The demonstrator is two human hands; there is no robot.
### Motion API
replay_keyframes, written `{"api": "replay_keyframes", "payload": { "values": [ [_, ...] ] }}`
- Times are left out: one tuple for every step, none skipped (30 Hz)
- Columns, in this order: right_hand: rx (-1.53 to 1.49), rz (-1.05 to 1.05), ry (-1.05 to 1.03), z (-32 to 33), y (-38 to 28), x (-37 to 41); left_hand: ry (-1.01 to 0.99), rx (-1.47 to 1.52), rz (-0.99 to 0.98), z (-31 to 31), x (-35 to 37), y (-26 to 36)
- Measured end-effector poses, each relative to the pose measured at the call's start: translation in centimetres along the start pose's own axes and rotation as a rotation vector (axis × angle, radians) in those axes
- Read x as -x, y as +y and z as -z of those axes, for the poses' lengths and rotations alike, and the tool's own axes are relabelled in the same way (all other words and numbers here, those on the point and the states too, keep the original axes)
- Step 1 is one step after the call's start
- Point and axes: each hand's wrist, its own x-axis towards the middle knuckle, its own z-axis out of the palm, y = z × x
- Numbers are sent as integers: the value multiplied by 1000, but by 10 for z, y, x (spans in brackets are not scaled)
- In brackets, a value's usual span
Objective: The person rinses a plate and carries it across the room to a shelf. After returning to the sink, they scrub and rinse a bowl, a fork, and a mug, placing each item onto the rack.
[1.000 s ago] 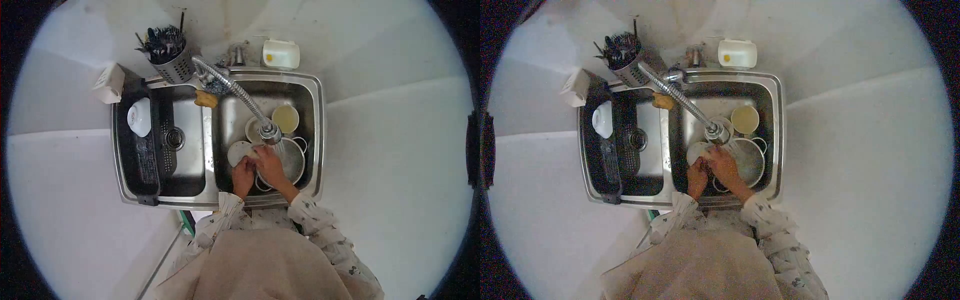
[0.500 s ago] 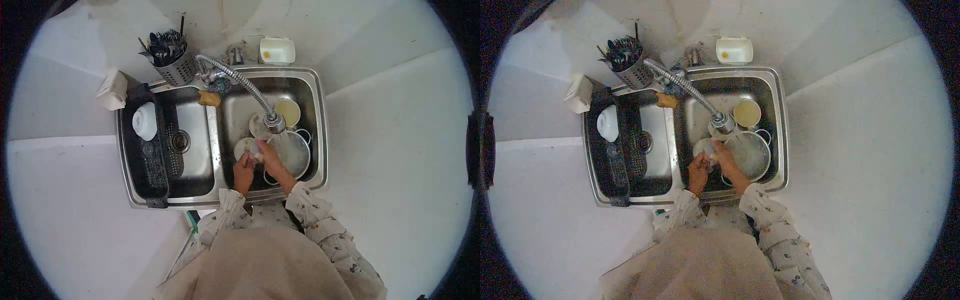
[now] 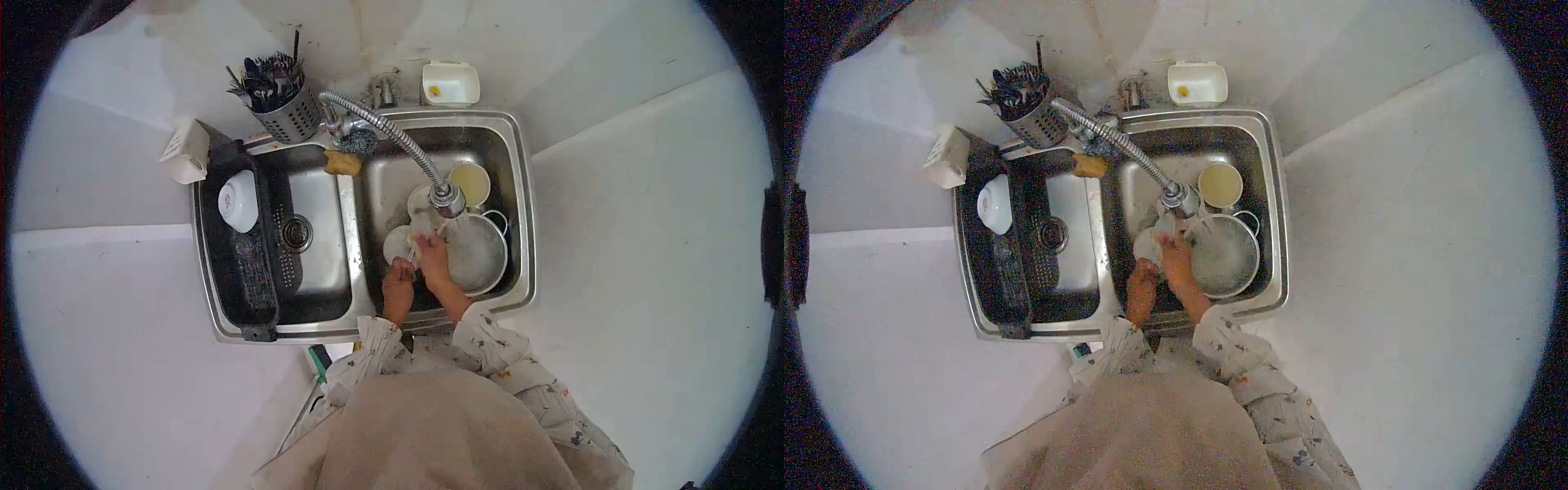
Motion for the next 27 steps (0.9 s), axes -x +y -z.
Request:
{"api": "replay_keyframes", "payload": {
  "values": [
    [1,1,0,0,0,5,1,1,-1,-2,-3,1],
    [135,129,-13,0,1,10,33,-42,-38,-4,-6,2],
    [268,256,-25,0,3,14,64,-85,-75,-6,-8,3],
    [269,258,-25,4,4,15,65,-83,-76,-7,-11,4],
    [324,246,-44,10,2,16,82,-131,-63,-9,-12,8],
    [378,232,-63,16,-1,16,100,-181,-50,-10,-13,11],
    [378,233,-62,25,-4,14,100,-181,-50,-10,-15,9],
    [532,264,-198,39,-3,10,70,-267,2,-10,-16,3],
    [688,295,-336,55,-2,5,43,-350,55,-10,-18,2],
    [693,298,-336,72,-1,1,45,-344,55,-9,-18,1],
    [741,292,-312,92,3,-3,107,-269,113,-7,-19,2],
    [791,286,-290,109,-2,-7,170,-190,173,-7,-19,2],
    [692,227,-287,129,-9,-13,174,-181,177,-9,-17,-8],
    [591,169,-283,144,-27,-21,216,-94,91,-12,-18,-24],
    [600,253,-193,154,-36,-39,258,-11,5,-13,-19,-33],
    [605,334,-103,157,-46,-61,206,-144,-89,-3,-17,-6],
    [604,316,-67,153,-71,-78,211,-143,-85,-6,-17,-11],
    [602,296,-31,147,-107,-93,168,57,32,-10,-15,-21],
    [664,381,9,136,-141,-110,125,256,146,-12,-13,-26],
    [723,467,48,122,-173,-126,132,255,148,-16,-11,-26],
    [692,510,40,108,-200,-137,144,272,75,-21,-7,-23],
    [660,551,33,96,-220,-152,156,288,2,-26,-5,-21],
    [658,621,0,86,-222,-191,160,286,7,-29,-5,-21],
    [656,691,-34,78,-215,-219,142,444,38,-32,-5,-22],
    [655,689,-39,74,-210,-220,122,602,67,-34,-4,-23],
    [723,923,132,68,-207,-219,124,602,70,-35,-3,-16],
    [784,1158,312,61,-207,-216,80,377,12,-33,-2,-2]
  ]
}}
